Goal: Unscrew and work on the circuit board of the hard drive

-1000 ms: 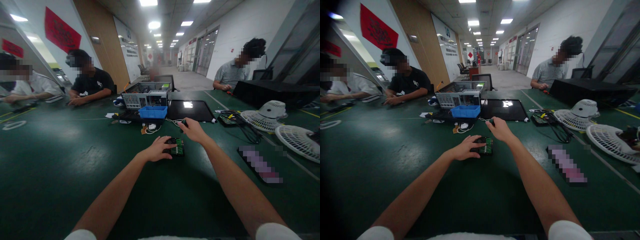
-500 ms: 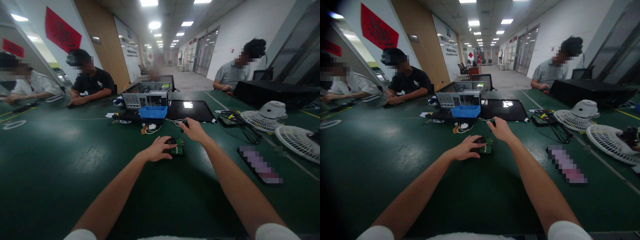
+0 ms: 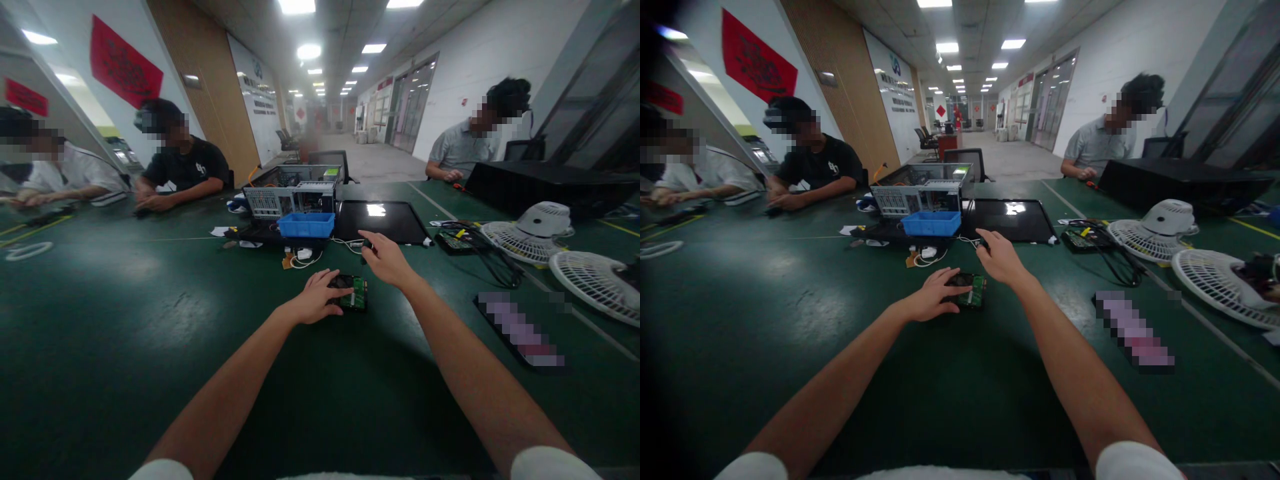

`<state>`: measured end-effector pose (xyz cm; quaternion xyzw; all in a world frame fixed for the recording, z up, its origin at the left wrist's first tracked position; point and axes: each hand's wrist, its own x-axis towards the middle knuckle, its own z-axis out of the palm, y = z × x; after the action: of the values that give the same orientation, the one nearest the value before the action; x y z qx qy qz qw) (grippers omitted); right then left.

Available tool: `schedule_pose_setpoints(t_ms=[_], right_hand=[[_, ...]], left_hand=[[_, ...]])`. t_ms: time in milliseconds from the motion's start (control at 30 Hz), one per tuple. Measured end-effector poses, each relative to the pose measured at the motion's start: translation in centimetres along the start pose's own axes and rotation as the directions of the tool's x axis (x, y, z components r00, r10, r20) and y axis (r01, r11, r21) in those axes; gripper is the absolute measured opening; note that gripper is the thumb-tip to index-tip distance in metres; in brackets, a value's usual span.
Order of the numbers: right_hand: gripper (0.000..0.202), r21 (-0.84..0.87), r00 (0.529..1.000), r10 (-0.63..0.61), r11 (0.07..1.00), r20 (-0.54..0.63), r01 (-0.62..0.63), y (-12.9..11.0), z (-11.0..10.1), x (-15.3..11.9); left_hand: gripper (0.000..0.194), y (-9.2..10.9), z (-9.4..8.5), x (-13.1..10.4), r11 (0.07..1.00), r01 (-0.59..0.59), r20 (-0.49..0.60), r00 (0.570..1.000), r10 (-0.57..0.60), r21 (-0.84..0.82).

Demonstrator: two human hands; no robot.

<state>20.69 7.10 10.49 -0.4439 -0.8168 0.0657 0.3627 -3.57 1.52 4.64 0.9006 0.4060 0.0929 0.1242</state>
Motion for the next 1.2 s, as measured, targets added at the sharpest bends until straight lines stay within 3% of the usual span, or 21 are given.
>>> schedule_pose_setpoints(t_ms=[300, 467, 633, 900, 1067, 1200], right_hand=[[0.031, -0.021, 1.0, 0.001, 1.0, 0.015, -0.001, 0.0, -0.7, 0.0], [0.032, -0.019, 0.998, -0.052, 0.998, -0.029, 0.052, -0.2, -1.0, 0.2], [0.029, -0.002, 0.999, -0.05, 0.999, -0.02, 0.05, -0.6, -1.4, 0.3], [0.022, -0.056, 0.997, -0.017, 0.998, -0.071, 0.013, -0.7, -1.6, 0.3], [0.014, -0.097, 0.988, 0.079, 0.991, -0.13, -0.092, -0.1, -1.2, 0.3], [0.01, -0.111, 0.992, 0.074, 0.99, -0.101, -0.085, -0.3, -0.9, 0.2]], left_hand=[[0.061, 1.8, -0.4, 0.2, 0.992, -0.04, -0.055, 0.997, 0.047, 0.122], [0.047, 3.2, -1.2, 0.3, 0.986, -0.095, -0.063, 0.993, 0.105, 0.14], [0.029, 4.4, -1.0, 0.6, 0.982, -0.142, -0.051, 0.987, 0.149, 0.128], [0.024, 4.2, -0.4, 0.8, 0.98, -0.127, -0.061, 0.989, 0.137, 0.152], [0.025, 4.1, -0.4, 0.9, 0.984, -0.112, -0.05, 0.992, 0.12, 0.137], [0.024, 3.9, -0.2, 1.0, 0.985, -0.115, -0.06, 0.991, 0.124, 0.125]])
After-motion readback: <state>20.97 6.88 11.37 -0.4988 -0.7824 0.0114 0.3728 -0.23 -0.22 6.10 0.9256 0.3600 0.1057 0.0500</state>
